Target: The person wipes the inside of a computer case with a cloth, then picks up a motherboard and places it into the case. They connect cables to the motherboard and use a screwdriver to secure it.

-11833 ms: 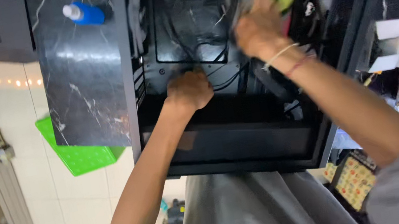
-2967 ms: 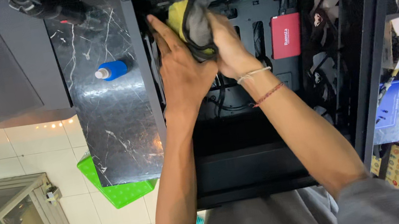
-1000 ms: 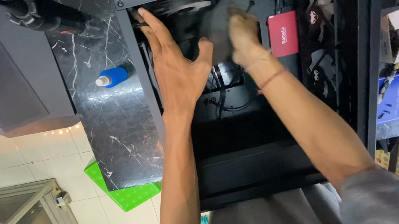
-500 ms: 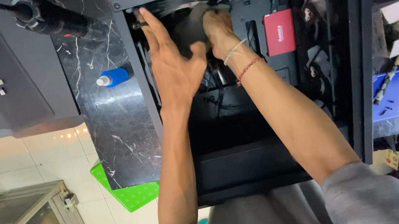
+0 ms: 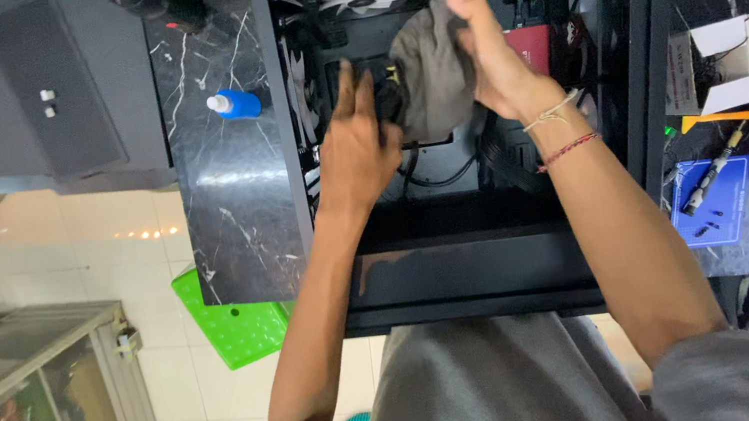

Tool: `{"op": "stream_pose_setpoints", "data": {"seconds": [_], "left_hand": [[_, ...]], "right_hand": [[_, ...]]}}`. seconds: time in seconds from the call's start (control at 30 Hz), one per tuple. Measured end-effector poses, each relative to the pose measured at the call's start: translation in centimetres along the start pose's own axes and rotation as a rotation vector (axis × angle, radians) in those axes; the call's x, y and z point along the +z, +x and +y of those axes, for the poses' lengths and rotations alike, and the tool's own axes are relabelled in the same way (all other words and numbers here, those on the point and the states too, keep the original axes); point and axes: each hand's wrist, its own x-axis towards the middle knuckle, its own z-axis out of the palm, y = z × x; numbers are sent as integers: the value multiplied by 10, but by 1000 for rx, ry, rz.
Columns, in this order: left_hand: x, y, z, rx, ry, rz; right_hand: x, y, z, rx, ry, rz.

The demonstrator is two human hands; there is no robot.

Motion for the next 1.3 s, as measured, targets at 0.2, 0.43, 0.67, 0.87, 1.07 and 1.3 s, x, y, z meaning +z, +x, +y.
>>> {"op": "stream_pose_setpoints", "data": {"seconds": [0.2, 0.43, 0.67, 0.87, 1.07, 1.3], "left_hand": [[2, -61, -31, 326, 498, 198], [-32, -85, -16, 32, 522, 390], [-39, -70, 2, -269, 170, 342], [-41, -70, 6, -314, 133, 330], [-58, -67, 25, -441, 54, 252], [-60, -65, 26, -537, -11, 259]], "right_hand": [[15, 39, 42, -296, -451, 298], [77, 56, 55, -512, -522, 272], [130, 64, 86, -358, -435, -185], [136, 71, 97, -119, -431, -209], [150, 64, 56, -107, -199, -70], [160, 13, 66, -176, -251, -84]]}}
